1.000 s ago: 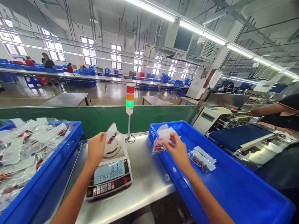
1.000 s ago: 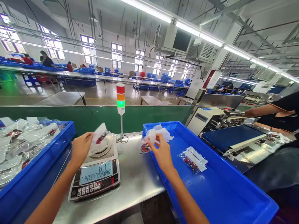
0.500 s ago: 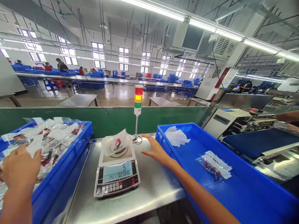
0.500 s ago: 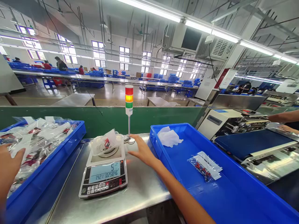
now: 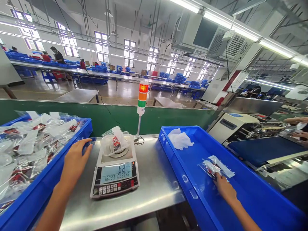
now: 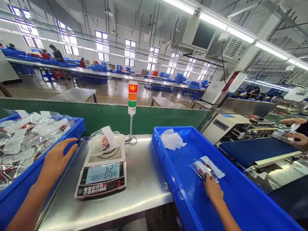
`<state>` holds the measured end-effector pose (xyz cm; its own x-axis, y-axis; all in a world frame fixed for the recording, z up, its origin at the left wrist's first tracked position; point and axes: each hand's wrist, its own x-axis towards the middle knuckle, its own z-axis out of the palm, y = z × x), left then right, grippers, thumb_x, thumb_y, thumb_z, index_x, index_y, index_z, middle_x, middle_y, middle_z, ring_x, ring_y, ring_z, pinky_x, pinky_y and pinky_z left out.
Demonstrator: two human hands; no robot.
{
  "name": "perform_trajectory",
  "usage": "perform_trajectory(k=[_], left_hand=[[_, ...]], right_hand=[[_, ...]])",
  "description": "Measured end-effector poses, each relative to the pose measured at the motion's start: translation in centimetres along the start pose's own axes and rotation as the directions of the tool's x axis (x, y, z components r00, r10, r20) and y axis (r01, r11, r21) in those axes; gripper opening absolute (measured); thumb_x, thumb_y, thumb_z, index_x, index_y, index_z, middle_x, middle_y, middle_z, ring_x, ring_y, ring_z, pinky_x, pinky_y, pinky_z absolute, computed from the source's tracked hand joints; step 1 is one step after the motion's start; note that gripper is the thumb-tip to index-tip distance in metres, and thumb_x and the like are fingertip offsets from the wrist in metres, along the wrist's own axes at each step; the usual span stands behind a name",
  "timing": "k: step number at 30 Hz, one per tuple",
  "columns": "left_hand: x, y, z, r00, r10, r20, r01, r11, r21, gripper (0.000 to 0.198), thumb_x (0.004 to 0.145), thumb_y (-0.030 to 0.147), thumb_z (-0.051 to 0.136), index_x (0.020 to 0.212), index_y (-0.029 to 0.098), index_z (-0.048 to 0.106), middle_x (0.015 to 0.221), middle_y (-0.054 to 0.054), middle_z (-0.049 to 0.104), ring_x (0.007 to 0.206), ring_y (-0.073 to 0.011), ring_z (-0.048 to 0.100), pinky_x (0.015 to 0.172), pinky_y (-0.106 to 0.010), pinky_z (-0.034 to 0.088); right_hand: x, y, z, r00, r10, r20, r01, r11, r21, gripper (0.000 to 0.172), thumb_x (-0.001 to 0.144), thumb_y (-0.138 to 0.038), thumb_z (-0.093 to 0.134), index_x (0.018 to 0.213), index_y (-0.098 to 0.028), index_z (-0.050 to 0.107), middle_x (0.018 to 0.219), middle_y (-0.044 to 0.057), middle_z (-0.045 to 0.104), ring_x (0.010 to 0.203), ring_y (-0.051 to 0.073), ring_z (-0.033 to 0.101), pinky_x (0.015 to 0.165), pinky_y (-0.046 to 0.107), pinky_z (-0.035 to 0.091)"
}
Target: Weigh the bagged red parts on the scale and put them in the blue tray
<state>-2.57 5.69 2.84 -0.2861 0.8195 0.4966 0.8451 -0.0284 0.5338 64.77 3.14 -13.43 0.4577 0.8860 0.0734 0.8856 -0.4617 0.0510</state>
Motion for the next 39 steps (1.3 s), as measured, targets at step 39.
perform_trajectory(k=[39], left_hand=[[6.7, 6.3, -5.3, 0.997, -0.061, -0.049, 0.048, 0.972, -0.229, 0.027, 0.081, 0.046, 0.051, 0.093, 0.025, 0.064, 0.097, -0.004, 0.075, 0.087, -0.0261, 0.074, 0.083, -0.037, 0.054]], right_hand=[[-8.3, -37.2, -20.5, 0.577, -0.753, -0.316, 0.682, 0.232, 0.693, 0.041, 0.08, 0.0, 0.065, 0.11, -0.024, 0.078, 0.132, 0.01, 0.071, 0.126, 0.028, 0.062, 0.114, 0.051, 0.044]])
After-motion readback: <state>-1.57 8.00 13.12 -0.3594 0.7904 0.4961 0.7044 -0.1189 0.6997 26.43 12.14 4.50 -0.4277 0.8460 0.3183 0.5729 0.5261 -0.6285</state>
